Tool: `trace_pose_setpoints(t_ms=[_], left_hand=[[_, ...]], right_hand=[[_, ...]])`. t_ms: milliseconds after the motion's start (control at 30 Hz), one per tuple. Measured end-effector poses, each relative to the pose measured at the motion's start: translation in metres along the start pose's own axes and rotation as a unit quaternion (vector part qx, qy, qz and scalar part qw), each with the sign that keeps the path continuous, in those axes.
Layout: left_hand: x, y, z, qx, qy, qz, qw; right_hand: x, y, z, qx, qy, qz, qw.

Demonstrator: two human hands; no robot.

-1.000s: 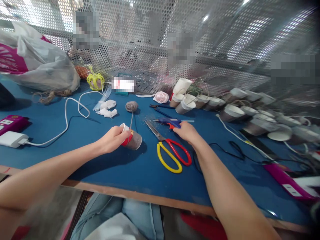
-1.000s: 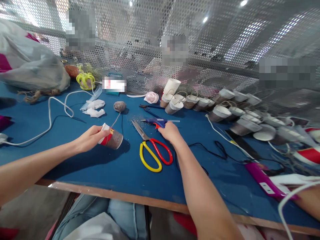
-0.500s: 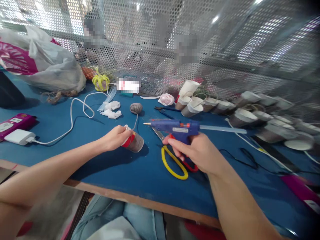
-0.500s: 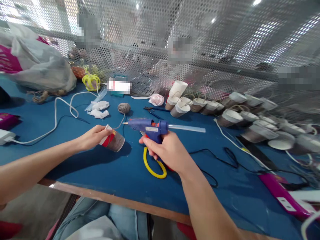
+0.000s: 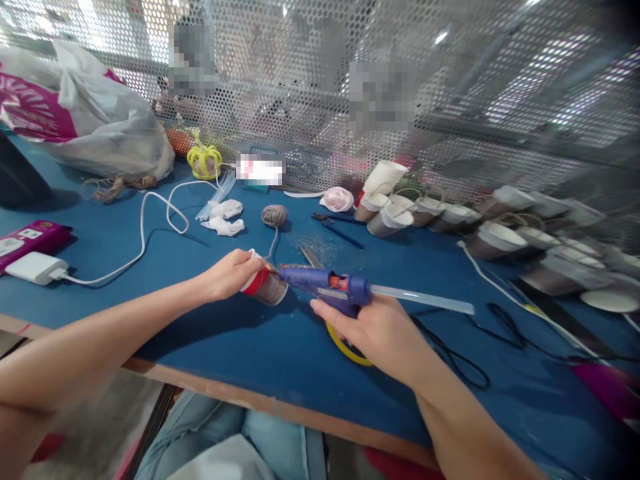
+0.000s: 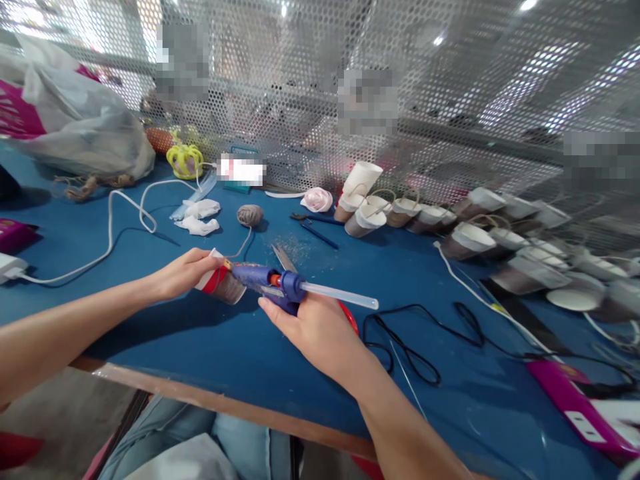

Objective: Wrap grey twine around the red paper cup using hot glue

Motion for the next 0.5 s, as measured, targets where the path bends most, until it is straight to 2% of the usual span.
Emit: trace_pose_setpoints(t_ms=[67, 167, 500], left_hand=[[0.0, 0.0, 0.0, -0.002, 0.002, 0.002, 1.0], [0.0, -0.001, 0.001, -0.001, 0.006, 0.0, 1.0], [-0.002, -0.001, 0.002, -0.006, 0.012, -0.003, 1.0]], right_hand=[[-0.002, -0.006, 0.005, 0.016, 0.019, 0.025, 0.999], [-0.005, -0.014, 0.007, 0.043, 0.01, 0.049, 0.998], [-0.004, -0.021, 0.007, 0.088, -0.006, 0.066, 0.994]])
Point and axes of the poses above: each hand's wrist, its own x-axis away from the middle knuckle, its own z-axis out of the back of the hand, y = z × x, the point moved 9 cm from there along -x, towards the middle knuckle, and after that the axes turned 10 degrees about z, right-handed, at the moved point
